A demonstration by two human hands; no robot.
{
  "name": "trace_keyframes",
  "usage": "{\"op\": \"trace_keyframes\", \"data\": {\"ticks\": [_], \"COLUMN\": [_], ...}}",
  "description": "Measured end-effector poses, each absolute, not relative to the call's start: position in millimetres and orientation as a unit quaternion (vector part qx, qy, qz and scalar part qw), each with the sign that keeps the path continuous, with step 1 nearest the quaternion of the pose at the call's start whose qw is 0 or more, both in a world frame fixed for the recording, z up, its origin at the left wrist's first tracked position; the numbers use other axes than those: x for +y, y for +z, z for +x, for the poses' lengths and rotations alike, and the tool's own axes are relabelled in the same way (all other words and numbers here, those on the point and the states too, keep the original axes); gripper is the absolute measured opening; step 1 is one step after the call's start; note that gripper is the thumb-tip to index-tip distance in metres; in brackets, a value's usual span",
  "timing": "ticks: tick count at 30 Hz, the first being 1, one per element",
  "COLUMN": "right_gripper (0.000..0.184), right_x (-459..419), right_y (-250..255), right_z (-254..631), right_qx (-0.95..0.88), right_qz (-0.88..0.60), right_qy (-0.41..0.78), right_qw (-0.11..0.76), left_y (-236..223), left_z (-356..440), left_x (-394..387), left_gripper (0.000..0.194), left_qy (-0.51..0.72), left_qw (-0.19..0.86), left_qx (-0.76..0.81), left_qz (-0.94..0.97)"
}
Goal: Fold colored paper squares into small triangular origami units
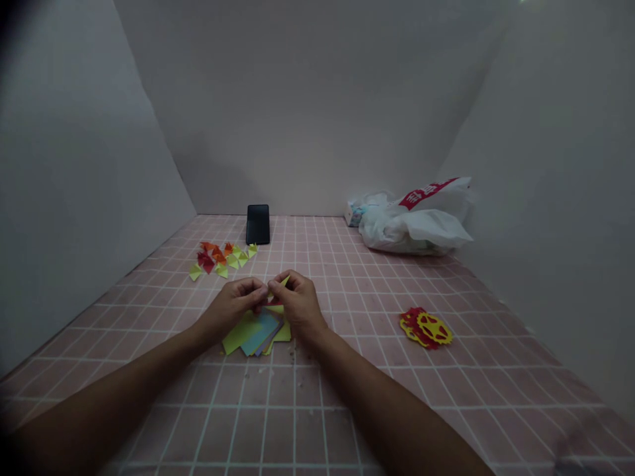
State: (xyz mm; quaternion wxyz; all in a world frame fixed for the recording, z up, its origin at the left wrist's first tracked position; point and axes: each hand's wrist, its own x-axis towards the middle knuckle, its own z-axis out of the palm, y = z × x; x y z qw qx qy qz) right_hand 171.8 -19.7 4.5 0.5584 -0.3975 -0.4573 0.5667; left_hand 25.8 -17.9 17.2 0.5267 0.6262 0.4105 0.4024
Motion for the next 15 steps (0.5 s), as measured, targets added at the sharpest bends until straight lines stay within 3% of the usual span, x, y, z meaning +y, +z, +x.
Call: {"op": "trace_keyframes", "data": {"ticks": [9, 15], "right_gripper": [0.020, 0.024], "right_x": [-21.3, -17.9], "right_y": [7.1, 4.0], "right_z": [170.4, 170.7], "right_qx": [-0.429, -0.414], "right_qz": [-0.393, -0.334], "right_qy": [0.586, 0.629], "right_qw": [0.564, 0.567], "left_y": [16.0, 12.0], "left_z": [27.1, 27.4], "left_x": [-18.3, -14.5], "left_gripper": [0.027, 0.024], "left_qy": [0.405, 0.456], "left_qw": [0.549, 0.624], "left_qx": [0.412, 0.377], "left_qz": [0.604, 0.511]}}
